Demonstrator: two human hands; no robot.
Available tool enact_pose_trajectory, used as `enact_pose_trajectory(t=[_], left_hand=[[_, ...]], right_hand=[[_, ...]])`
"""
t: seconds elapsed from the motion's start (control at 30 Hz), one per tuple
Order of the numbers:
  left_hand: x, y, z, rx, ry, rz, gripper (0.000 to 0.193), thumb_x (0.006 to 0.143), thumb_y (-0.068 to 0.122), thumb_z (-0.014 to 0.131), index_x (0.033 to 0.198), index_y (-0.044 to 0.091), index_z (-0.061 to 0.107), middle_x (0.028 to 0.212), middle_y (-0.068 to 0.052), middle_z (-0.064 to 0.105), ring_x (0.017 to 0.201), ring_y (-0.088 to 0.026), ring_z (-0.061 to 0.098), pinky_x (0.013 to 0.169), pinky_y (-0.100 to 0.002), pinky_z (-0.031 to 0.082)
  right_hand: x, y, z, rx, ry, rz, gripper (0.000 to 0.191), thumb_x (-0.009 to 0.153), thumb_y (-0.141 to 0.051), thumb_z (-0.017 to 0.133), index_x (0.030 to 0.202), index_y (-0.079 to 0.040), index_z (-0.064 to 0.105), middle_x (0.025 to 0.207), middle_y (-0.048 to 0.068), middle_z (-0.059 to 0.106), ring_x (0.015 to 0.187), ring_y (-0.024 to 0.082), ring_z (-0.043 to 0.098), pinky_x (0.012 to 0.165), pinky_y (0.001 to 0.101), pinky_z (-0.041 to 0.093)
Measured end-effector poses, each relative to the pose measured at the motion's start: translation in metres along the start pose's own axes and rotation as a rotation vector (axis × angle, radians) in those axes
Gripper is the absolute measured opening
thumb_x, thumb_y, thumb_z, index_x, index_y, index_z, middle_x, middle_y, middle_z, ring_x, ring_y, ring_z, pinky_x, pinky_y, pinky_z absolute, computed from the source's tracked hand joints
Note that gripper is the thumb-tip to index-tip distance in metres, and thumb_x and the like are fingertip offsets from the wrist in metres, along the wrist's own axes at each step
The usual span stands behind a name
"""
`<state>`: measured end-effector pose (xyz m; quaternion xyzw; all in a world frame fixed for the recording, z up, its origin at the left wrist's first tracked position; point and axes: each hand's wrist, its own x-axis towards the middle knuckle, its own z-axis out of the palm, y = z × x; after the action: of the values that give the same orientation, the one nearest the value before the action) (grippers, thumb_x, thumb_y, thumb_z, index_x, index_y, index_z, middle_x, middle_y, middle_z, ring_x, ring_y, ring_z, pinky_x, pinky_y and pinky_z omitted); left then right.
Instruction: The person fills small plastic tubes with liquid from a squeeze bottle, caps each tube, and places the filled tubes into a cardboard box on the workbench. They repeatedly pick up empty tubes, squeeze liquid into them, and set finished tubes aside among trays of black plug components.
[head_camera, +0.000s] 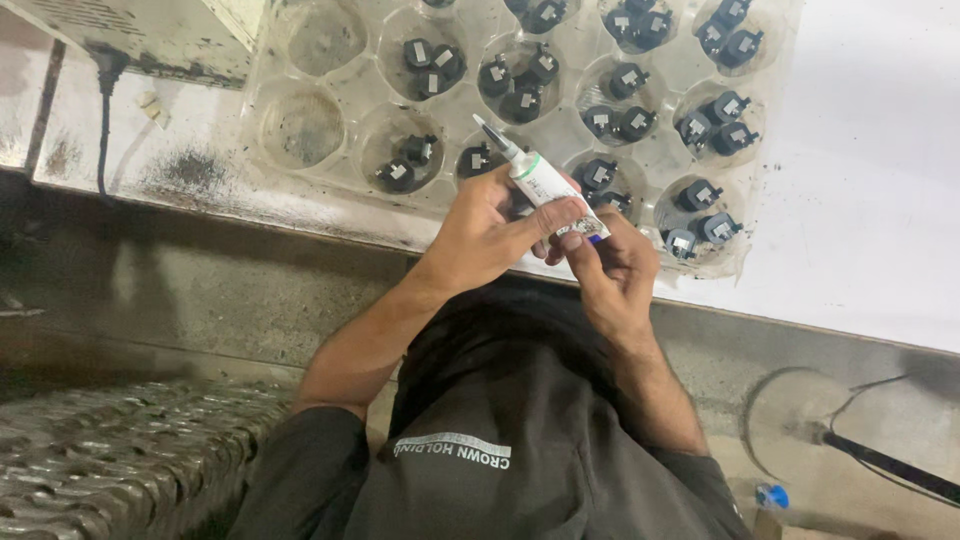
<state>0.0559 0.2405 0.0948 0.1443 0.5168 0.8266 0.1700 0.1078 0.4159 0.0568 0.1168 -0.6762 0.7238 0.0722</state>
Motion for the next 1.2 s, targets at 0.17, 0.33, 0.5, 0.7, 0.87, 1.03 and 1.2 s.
enact_pose_trajectory(t=[0.17, 0.33, 0.5, 0.7, 0.87, 1.03, 1.2], left_hand=[[-0.009, 0.001, 0.002, 0.391, 0.063, 0.125, 0.02, 0.098, 0.016, 0.076, 0.111, 0.002, 0.074, 0.091, -0.002, 0.074, 0.079, -0.004, 0.065, 0.068, -0.024, 0.055], [-0.016, 0.004, 0.006, 0.489, 0.047, 0.183, 0.018, 0.099, 0.016, 0.074, 0.112, 0.005, 0.075, 0.095, -0.003, 0.076, 0.081, -0.005, 0.067, 0.07, -0.025, 0.056], [-0.018, 0.008, 0.005, 0.522, 0.061, 0.203, 0.019, 0.098, 0.018, 0.073, 0.111, 0.005, 0.074, 0.1, -0.004, 0.077, 0.084, -0.008, 0.072, 0.068, -0.025, 0.057], [-0.028, 0.014, 0.004, 0.707, 0.028, 0.257, 0.016, 0.098, 0.018, 0.074, 0.109, 0.007, 0.075, 0.099, -0.008, 0.074, 0.081, -0.016, 0.073, 0.07, -0.029, 0.057], [-0.03, 0.014, 0.004, 0.719, -0.016, 0.31, 0.012, 0.098, 0.014, 0.072, 0.108, 0.009, 0.075, 0.102, -0.009, 0.073, 0.084, -0.023, 0.074, 0.072, -0.032, 0.057], [-0.029, 0.014, 0.0, 0.761, -0.012, 0.198, 0.018, 0.094, 0.017, 0.075, 0.108, 0.006, 0.074, 0.099, -0.01, 0.072, 0.08, -0.024, 0.073, 0.068, -0.033, 0.056], [-0.031, 0.004, 0.004, 0.775, -0.025, 0.35, 0.032, 0.093, 0.02, 0.077, 0.118, 0.001, 0.07, 0.108, -0.014, 0.069, 0.091, -0.027, 0.071, 0.077, -0.036, 0.057]], right_hand=[[0.0, 0.002, -0.001, 0.004, -0.017, 0.107, 0.012, 0.103, -0.007, 0.064, 0.106, 0.004, 0.066, 0.098, 0.003, 0.065, 0.091, 0.01, 0.061, 0.082, 0.0258, 0.051], [-0.003, 0.011, -0.004, -0.125, -0.015, 0.018, 0.015, 0.104, -0.01, 0.068, 0.105, 0.004, 0.066, 0.095, 0.0, 0.059, 0.088, 0.007, 0.051, 0.076, 0.0229, 0.042], [-0.01, 0.017, 0.002, -0.111, 0.062, 0.122, 0.013, 0.103, -0.008, 0.069, 0.102, 0.004, 0.067, 0.092, -0.001, 0.057, 0.082, 0.006, 0.048, 0.069, 0.0222, 0.04], [-0.015, 0.008, -0.002, -0.272, 0.008, -0.044, 0.012, 0.1, -0.006, 0.068, 0.108, 0.003, 0.068, 0.103, 0.005, 0.067, 0.089, 0.01, 0.06, 0.078, 0.0233, 0.049], [-0.016, 0.005, -0.002, -0.377, 0.023, -0.106, 0.013, 0.097, -0.005, 0.071, 0.107, 0.002, 0.07, 0.101, 0.009, 0.07, 0.089, 0.016, 0.064, 0.08, 0.0269, 0.05], [-0.017, 0.004, -0.006, -0.435, -0.005, -0.08, 0.013, 0.096, -0.007, 0.07, 0.106, 0.002, 0.07, 0.098, 0.011, 0.071, 0.085, 0.016, 0.065, 0.077, 0.0275, 0.052], [-0.019, 0.003, -0.006, -0.492, 0.07, -0.101, 0.012, 0.096, -0.007, 0.069, 0.104, 0.002, 0.07, 0.098, 0.01, 0.071, 0.084, 0.015, 0.065, 0.076, 0.0274, 0.052]])
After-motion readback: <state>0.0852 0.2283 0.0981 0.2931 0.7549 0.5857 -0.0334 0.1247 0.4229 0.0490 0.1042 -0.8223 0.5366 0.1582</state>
